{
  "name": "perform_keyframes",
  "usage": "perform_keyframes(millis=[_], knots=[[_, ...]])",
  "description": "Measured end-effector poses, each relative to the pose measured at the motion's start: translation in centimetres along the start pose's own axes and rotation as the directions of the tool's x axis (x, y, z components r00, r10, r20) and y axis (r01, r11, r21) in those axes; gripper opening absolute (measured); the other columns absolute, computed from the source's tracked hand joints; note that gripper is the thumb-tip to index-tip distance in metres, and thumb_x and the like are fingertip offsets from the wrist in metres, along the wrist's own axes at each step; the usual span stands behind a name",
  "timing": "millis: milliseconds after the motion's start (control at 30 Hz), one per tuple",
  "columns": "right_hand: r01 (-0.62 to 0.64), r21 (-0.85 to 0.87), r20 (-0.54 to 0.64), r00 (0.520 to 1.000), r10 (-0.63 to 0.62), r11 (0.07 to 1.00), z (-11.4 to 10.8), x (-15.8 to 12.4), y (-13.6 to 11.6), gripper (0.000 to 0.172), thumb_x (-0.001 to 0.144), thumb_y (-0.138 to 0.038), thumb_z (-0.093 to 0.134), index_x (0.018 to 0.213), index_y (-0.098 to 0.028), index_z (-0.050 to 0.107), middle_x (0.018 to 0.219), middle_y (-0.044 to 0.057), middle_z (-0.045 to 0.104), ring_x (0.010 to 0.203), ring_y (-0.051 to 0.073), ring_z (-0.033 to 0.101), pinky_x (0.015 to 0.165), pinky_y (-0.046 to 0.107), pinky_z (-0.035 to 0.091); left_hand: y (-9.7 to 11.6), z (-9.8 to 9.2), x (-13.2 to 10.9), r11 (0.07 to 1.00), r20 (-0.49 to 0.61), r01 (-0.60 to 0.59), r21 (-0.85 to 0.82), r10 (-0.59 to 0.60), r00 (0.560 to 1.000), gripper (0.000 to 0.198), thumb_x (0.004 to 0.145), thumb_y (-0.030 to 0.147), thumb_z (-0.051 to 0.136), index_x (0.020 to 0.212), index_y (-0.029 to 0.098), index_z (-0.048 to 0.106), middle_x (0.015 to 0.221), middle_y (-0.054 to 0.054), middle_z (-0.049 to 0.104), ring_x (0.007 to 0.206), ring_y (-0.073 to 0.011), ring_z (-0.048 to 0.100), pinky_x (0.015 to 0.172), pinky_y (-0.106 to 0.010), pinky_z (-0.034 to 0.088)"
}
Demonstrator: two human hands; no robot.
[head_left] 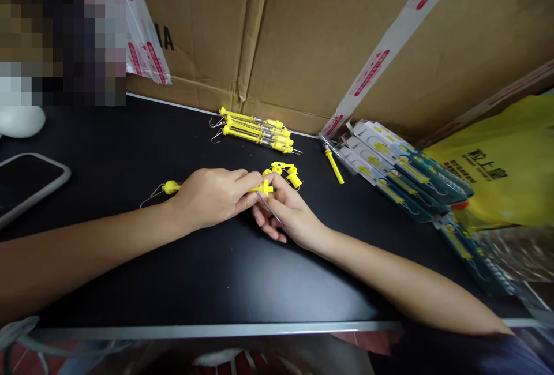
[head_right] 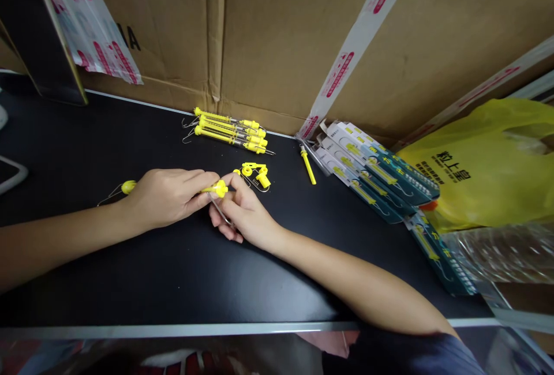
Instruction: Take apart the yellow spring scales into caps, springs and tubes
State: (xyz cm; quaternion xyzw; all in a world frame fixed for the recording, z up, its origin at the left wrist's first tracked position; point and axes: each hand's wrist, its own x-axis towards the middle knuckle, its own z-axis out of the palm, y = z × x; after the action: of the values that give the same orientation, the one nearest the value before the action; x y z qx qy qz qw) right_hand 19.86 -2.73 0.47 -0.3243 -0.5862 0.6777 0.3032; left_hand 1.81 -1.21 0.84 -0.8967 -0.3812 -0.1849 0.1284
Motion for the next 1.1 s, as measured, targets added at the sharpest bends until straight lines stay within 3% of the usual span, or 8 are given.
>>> perform_keyframes(millis=[233, 500, 633, 867, 1000, 1100], knots=[[0.113, 0.068, -0.134, 0.986, -0.103, 0.991, -0.2, 0.3, -0.1, 0.029, 0.082, -0.038, 0.059, 0.085, -0.025, 0.033, 0.046, -0.016, 0.033, 0.031, 0.001, 0.022, 0.029, 0.008, 0.022, 0.4, -0.1, 0.5, 0.997, -0.024, -0.053, 0.05, 0.054, 0.998, 0.029, 0.094, 0.025, 0.032, 0.113, 0.016, 0.051, 0.092, -0.004, 0.064, 0.079, -0.0162, 0.063, 0.061, -0.026, 0.042], [0.012, 0.086, -0.137, 0.991, 0.0, 0.996, 0.8, 0.0, -0.1, 0.032, 0.083, -0.043, 0.057, 0.082, -0.025, 0.03, 0.045, -0.016, 0.032, 0.032, 0.002, 0.018, 0.029, 0.009, 0.017, 0.2, -0.1, 0.3, 0.996, -0.037, -0.046, 0.077, 0.049, 0.998, 0.029, 0.094, 0.026, 0.03, 0.098, 0.019, 0.059, 0.077, 0.0, 0.063, 0.064, -0.013, 0.061, 0.051, -0.025, 0.036], [0.06, 0.067, -0.12, 0.991, -0.052, 0.996, 1.0, -0.2, 0.2, 0.03, 0.083, -0.038, 0.058, 0.081, -0.024, 0.032, 0.049, -0.015, 0.033, 0.035, 0.002, 0.022, 0.031, 0.01, 0.022, 0.0, -0.2, 0.3, 0.997, -0.102, -0.071, 0.012, 0.072, 0.992, 0.036, 0.096, 0.026, 0.026, 0.087, 0.021, 0.061, 0.072, 0.002, 0.063, 0.067, -0.0123, 0.062, 0.055, -0.024, 0.037], [0.167, -0.101, -0.143, 0.973, -0.18, 0.981, -0.1, 0.1, 0.4, 0.02, 0.089, -0.035, 0.051, 0.084, -0.023, 0.036, 0.052, -0.012, 0.032, 0.039, 0.004, 0.026, 0.036, 0.014, 0.024, 0.3, -0.2, 0.5, 0.998, -0.053, -0.014, -0.062, 0.011, 0.999, 0.029, 0.093, 0.027, 0.029, 0.101, 0.018, 0.056, 0.085, 0.0, 0.066, 0.077, -0.0144, 0.064, 0.062, -0.025, 0.042], [0.269, -0.298, -0.09, 0.947, -0.307, 0.916, -1.1, 0.2, 0.4, 0.015, 0.091, -0.035, 0.049, 0.089, -0.022, 0.042, 0.062, -0.008, 0.039, 0.046, 0.005, 0.033, 0.042, 0.017, 0.028, 0.3, -0.5, 0.4, 0.992, -0.027, -0.001, -0.124, -0.002, 1.0, 0.027, 0.091, 0.03, 0.031, 0.096, 0.015, 0.053, 0.085, -0.003, 0.065, 0.075, -0.0165, 0.064, 0.059, -0.026, 0.043], [0.297, -0.302, -0.035, 0.946, -0.322, 0.906, -1.5, 0.2, 0.3, 0.013, 0.092, -0.034, 0.048, 0.093, -0.022, 0.043, 0.06, -0.008, 0.039, 0.043, 0.004, 0.034, 0.04, 0.016, 0.028, 0.1, -0.6, 0.4, 0.988, -0.03, 0.002, -0.155, -0.007, 1.0, 0.028, 0.092, 0.031, 0.028, 0.089, 0.016, 0.051, 0.078, -0.002, 0.063, 0.069, -0.0153, 0.063, 0.056, -0.025, 0.041]])
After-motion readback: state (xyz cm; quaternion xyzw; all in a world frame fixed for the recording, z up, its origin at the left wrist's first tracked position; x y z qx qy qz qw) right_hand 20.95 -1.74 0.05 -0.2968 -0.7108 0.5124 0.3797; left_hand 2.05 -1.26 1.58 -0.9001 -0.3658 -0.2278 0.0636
